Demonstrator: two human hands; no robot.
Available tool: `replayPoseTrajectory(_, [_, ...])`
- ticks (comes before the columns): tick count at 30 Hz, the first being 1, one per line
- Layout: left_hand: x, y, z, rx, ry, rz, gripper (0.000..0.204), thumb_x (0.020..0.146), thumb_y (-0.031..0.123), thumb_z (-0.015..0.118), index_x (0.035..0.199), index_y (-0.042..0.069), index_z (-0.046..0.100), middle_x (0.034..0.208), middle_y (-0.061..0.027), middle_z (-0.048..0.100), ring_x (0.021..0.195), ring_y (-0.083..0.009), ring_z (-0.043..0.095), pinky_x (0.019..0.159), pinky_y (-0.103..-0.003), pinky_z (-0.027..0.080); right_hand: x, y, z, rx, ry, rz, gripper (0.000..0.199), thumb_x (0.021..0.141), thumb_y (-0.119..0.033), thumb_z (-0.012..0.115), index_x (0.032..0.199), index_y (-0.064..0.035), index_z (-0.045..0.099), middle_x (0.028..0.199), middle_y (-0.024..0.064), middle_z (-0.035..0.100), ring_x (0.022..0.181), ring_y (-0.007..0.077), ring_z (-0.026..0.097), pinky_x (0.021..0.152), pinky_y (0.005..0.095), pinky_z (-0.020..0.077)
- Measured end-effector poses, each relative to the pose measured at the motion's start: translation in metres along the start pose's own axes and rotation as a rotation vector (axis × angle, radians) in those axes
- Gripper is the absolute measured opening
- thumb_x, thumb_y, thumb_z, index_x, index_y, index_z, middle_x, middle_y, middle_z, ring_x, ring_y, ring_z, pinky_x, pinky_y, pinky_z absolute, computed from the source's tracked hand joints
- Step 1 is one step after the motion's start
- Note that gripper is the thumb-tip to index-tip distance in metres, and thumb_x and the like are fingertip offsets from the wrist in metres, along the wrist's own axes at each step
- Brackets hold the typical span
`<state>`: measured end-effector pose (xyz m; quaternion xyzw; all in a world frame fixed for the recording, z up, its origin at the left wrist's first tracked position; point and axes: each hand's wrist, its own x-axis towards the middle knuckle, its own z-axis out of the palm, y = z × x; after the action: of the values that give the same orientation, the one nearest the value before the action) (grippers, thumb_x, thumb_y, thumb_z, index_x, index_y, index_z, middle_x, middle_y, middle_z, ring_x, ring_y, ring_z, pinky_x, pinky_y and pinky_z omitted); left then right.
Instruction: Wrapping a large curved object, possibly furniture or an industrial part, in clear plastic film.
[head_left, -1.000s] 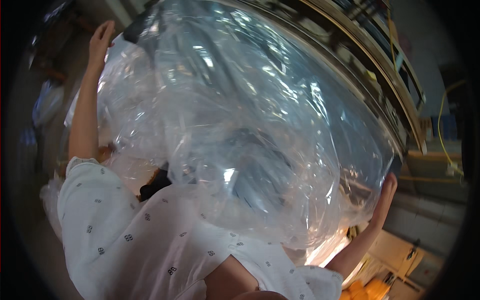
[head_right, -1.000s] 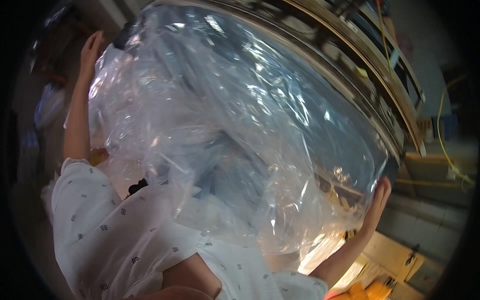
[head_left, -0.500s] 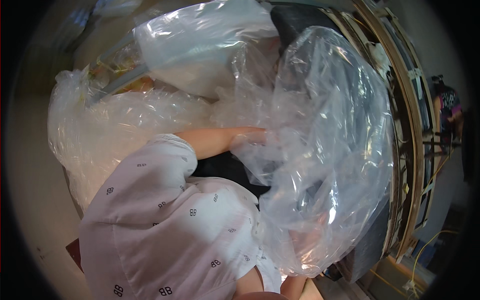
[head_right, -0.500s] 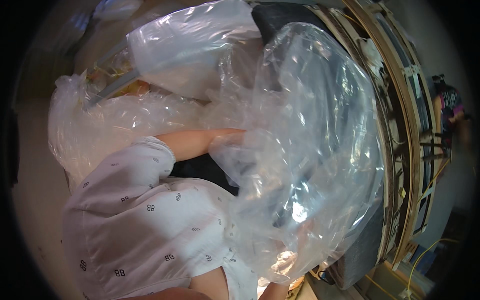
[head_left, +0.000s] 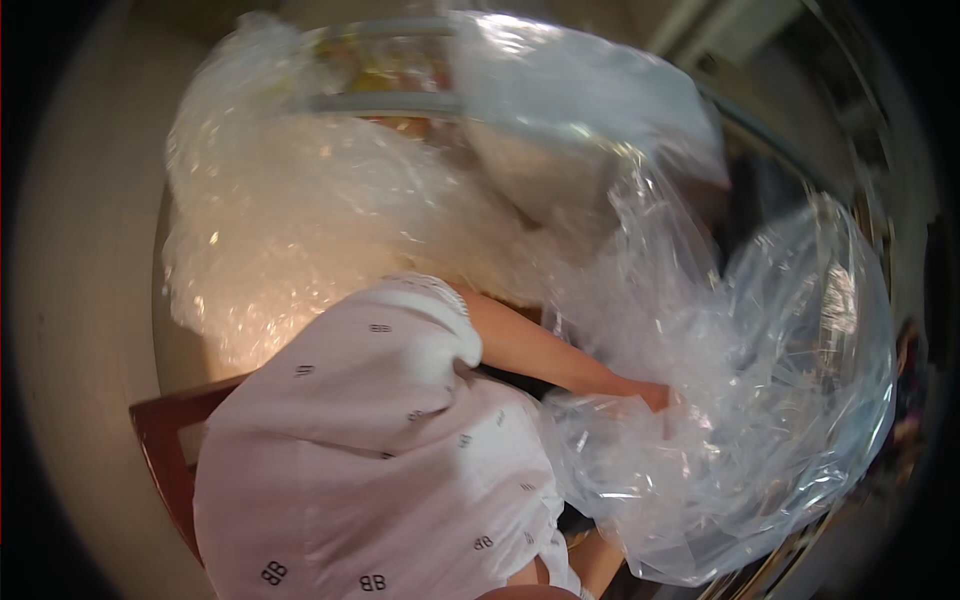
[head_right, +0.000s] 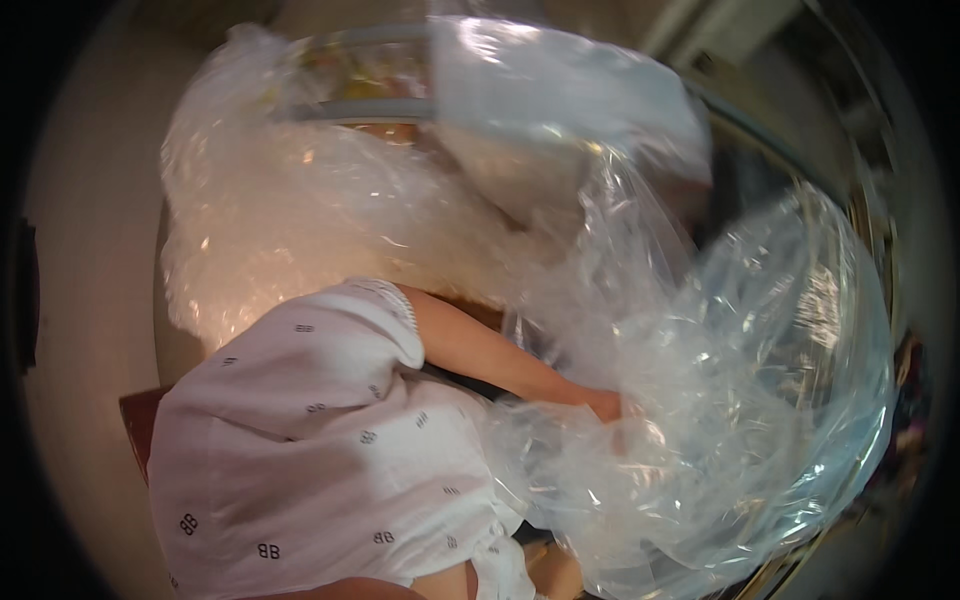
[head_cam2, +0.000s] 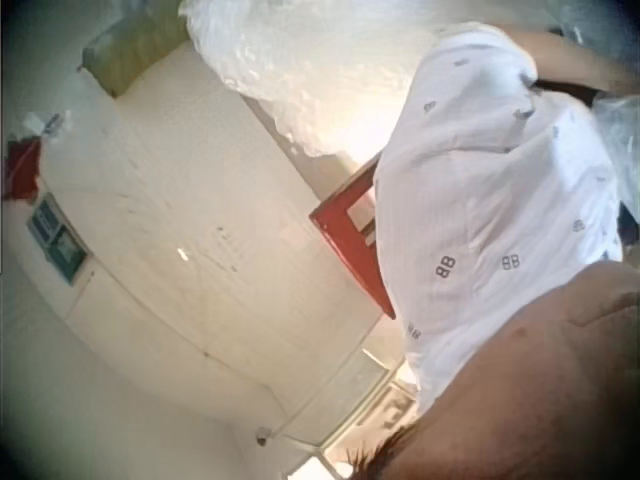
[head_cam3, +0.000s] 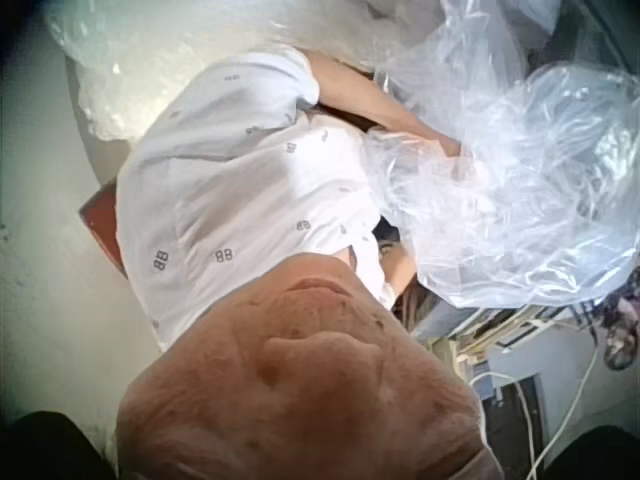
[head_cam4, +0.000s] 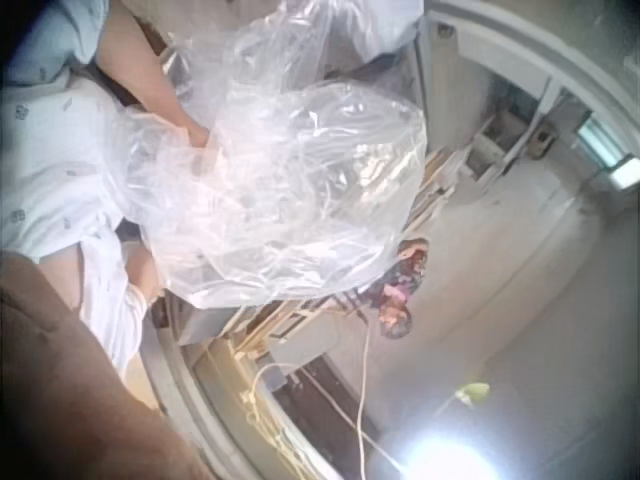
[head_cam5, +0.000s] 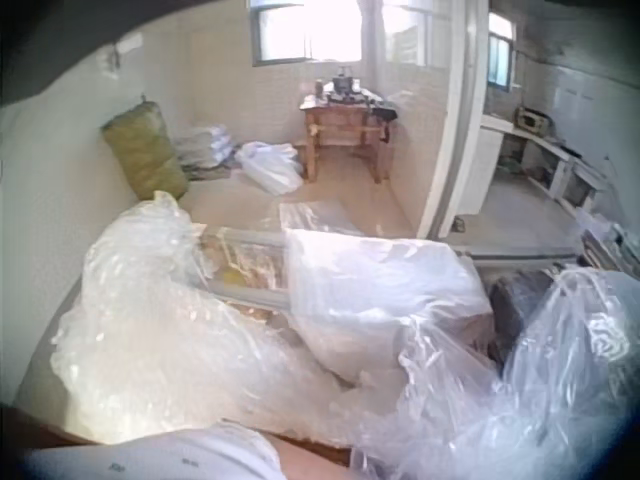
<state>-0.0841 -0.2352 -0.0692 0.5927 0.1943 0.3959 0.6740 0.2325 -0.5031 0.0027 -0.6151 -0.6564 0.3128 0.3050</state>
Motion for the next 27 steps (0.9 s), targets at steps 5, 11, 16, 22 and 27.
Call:
replayPoseTrajectory(5, [-0.004,0.024,-0.065,-0.028,0.005,0.19,0.057,0.077,0.037,0.065,0.121,0.008,0.046,0.116,-0.0085,0.047,0.107,-0.0263,0.044,0.093,-0.04,0.034,0.174,-0.156,0.205,0.034,-0.205,-0.271,0.037,0.084,-0.021,0.06,0.117,-0.0061,0.053,0.11,0.0089,0.056,0.104,0.0175,0.051,0.09,0.0305,0.0399])
replayPoseTrajectory(11, [-0.012,0.052,-0.082,0.175,-0.025,0.539,0.061,0.077,0.036,0.066,0.125,0.008,0.041,0.122,-0.0116,0.044,0.112,-0.0268,0.042,0.096,-0.04,0.034,0.201,-0.164,0.151,-0.056,-0.263,-0.465,0.033,0.085,-0.02,0.059,0.115,-0.006,0.056,0.108,0.0084,0.058,0.102,0.0172,0.053,0.089,0.0303,0.0415])
replayPoseTrajectory(16, [-0.016,0.042,-0.006,0.565,-0.067,0.774,0.044,0.072,0.031,0.069,0.109,0.01,0.056,0.108,-0.0147,0.054,0.101,-0.0266,0.053,0.087,-0.039,0.042,0.236,-0.231,0.159,-0.16,-0.141,-0.531,0.03,0.085,-0.018,0.059,0.112,-0.0058,0.058,0.105,0.0079,0.059,0.1,0.0169,0.054,0.087,0.0302,0.0428])
replayPoseTrajectory(22, [0.005,0.089,-0.152,0.712,-0.362,0.656,0.044,0.075,0.031,0.066,0.111,0.007,0.055,0.11,-0.0155,0.054,0.102,-0.0264,0.053,0.087,-0.038,0.042,0.227,-0.249,0.125,-0.198,0.206,-0.405,0.027,0.085,-0.016,0.058,0.11,-0.0057,0.06,0.103,0.0073,0.062,0.097,0.0166,0.056,0.086,0.03,0.0443])
replayPoseTrajectory(27, [-0.072,0.262,-0.492,0.938,-0.416,0.45,0.045,0.078,0.032,0.063,0.113,0.005,0.054,0.111,-0.0161,0.055,0.103,-0.0263,0.053,0.088,-0.037,0.042,0.179,-0.158,0.069,-0.209,0.395,-0.405,0.022,0.088,-0.013,0.055,0.108,-0.0063,0.062,0.105,0.0043,0.063,0.092,0.0148,0.059,0.08,0.0268,0.0472])
